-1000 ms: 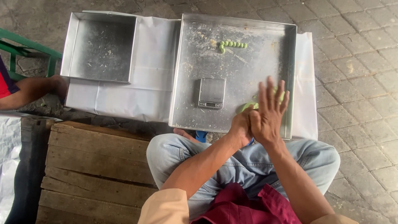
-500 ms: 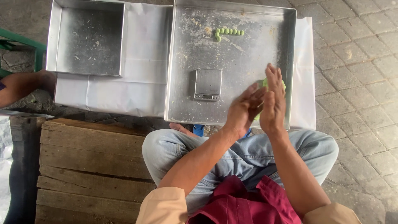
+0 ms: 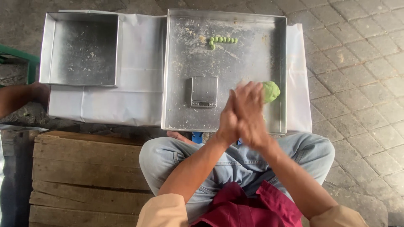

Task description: Shaping small pieces of green dough into ridged cylinders using a manual tool

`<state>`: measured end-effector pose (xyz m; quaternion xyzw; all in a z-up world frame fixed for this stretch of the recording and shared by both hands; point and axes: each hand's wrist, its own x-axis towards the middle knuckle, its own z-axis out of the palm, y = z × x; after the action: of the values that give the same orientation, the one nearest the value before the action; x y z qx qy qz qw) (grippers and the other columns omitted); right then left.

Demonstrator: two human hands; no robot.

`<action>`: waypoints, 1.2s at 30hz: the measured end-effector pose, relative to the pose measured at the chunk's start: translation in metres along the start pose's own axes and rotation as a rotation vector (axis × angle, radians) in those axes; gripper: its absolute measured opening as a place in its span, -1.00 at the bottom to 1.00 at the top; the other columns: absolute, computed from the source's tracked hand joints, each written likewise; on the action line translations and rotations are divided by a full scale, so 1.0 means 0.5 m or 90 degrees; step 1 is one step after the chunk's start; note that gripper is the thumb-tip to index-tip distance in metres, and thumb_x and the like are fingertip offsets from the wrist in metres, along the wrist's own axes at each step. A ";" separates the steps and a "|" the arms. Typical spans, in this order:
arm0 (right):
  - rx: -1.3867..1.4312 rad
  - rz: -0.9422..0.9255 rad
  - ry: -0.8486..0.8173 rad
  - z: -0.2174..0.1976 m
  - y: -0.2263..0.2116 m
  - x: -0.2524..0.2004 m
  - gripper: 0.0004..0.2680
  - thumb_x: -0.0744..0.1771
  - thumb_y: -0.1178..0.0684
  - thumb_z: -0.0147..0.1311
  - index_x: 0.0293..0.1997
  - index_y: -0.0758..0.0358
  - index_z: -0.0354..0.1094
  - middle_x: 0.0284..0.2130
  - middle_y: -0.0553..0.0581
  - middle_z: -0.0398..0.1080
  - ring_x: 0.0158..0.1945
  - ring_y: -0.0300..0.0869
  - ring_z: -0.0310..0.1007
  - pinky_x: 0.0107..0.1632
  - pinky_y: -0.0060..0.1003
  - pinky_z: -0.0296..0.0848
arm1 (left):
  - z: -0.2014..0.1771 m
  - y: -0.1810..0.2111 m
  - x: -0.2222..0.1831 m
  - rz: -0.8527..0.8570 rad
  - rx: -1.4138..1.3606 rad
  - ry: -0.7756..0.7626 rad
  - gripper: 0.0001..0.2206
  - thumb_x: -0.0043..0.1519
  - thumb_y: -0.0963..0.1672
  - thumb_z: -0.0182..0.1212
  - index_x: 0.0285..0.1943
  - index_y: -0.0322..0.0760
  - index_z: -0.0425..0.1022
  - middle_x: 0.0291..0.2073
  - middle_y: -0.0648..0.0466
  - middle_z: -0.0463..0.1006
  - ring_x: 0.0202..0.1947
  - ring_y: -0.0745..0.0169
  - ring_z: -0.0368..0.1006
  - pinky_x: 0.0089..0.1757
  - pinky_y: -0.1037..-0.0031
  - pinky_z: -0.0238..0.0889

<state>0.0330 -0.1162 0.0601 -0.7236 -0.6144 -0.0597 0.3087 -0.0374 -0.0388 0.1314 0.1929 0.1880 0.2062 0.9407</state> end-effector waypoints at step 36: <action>0.367 0.381 0.126 -0.038 -0.074 0.016 -0.86 0.30 0.12 0.34 -0.09 0.18 0.56 0.16 0.25 0.47 0.34 0.10 0.36 0.42 0.05 0.20 | -0.122 -0.046 0.077 0.115 0.097 0.218 -0.48 0.44 0.17 -0.08 0.28 -0.19 0.52 0.21 -0.09 0.52 0.25 0.00 0.39 0.21 0.23 0.20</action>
<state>0.0060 -0.1171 0.0931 -0.7451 -0.3362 0.1373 0.5594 -0.0243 -0.0230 0.0586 0.2417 0.3420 0.3047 0.8554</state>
